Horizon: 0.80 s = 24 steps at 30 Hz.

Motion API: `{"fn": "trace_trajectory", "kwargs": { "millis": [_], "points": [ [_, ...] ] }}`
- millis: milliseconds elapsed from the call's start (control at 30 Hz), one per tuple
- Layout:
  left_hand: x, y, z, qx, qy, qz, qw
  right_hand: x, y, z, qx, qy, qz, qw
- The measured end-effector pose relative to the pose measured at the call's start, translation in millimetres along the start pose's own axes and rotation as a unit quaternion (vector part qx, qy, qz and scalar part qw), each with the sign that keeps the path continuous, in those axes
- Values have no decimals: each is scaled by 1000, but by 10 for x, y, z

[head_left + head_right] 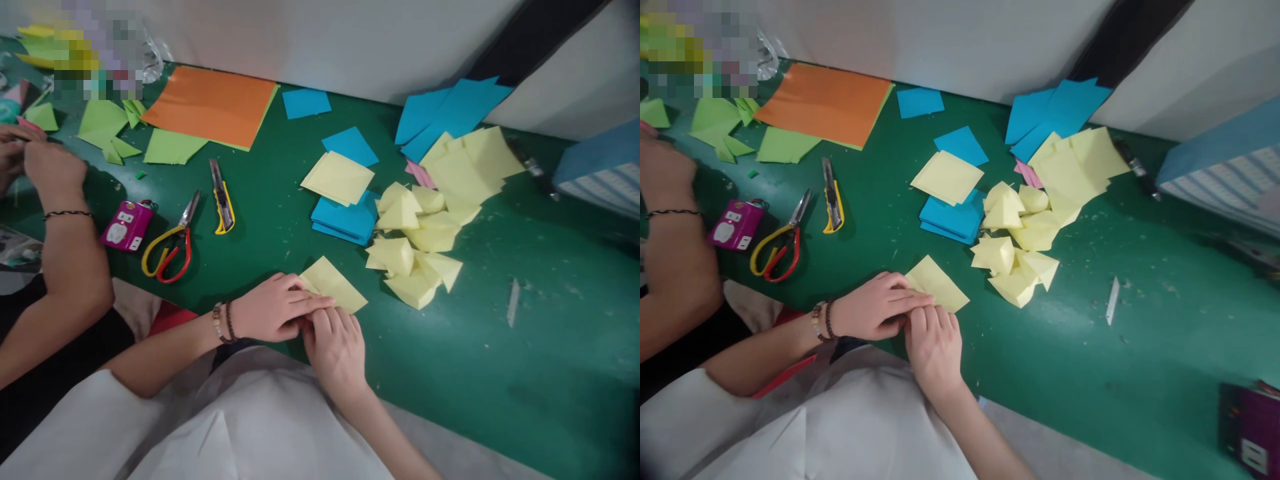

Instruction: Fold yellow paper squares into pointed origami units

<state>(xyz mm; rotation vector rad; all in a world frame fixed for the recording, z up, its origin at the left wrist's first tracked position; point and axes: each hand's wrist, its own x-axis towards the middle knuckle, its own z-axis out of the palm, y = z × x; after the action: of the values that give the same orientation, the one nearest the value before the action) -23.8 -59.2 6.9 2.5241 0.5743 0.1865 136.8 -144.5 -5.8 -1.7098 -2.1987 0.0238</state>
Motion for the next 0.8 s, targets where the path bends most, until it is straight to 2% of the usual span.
{"fn": "trace_trajectory", "kwargs": {
  "millis": [100,200,267,333,367,467,567,700,800],
  "points": [
    [-2,-9,-17,-18,-3,4,1000,-10,-54,3,34,5,1,999],
    [-2,-3,-39,-3,-22,3,1000,-61,44,-100,125,16,-11,992],
    [-1,8,-46,16,-32,-2,999,-91,233,-207,147,63,-7,987],
    [-4,15,-40,38,-35,1,999,-98,492,-302,87,115,21,989],
    [-8,14,-33,51,-33,8,998,-91,627,-332,54,120,20,991],
    [-24,-9,-8,84,-21,40,995,-43,958,-340,-6,80,-46,996],
    [-35,-54,-17,110,-9,69,992,22,1115,-283,-12,41,-124,991],
    [-30,-98,-103,140,-9,100,985,54,1122,-293,11,31,-192,981],
    [-23,-70,-141,162,7,94,982,-7,1042,-365,29,20,-220,975]
  ]
}}
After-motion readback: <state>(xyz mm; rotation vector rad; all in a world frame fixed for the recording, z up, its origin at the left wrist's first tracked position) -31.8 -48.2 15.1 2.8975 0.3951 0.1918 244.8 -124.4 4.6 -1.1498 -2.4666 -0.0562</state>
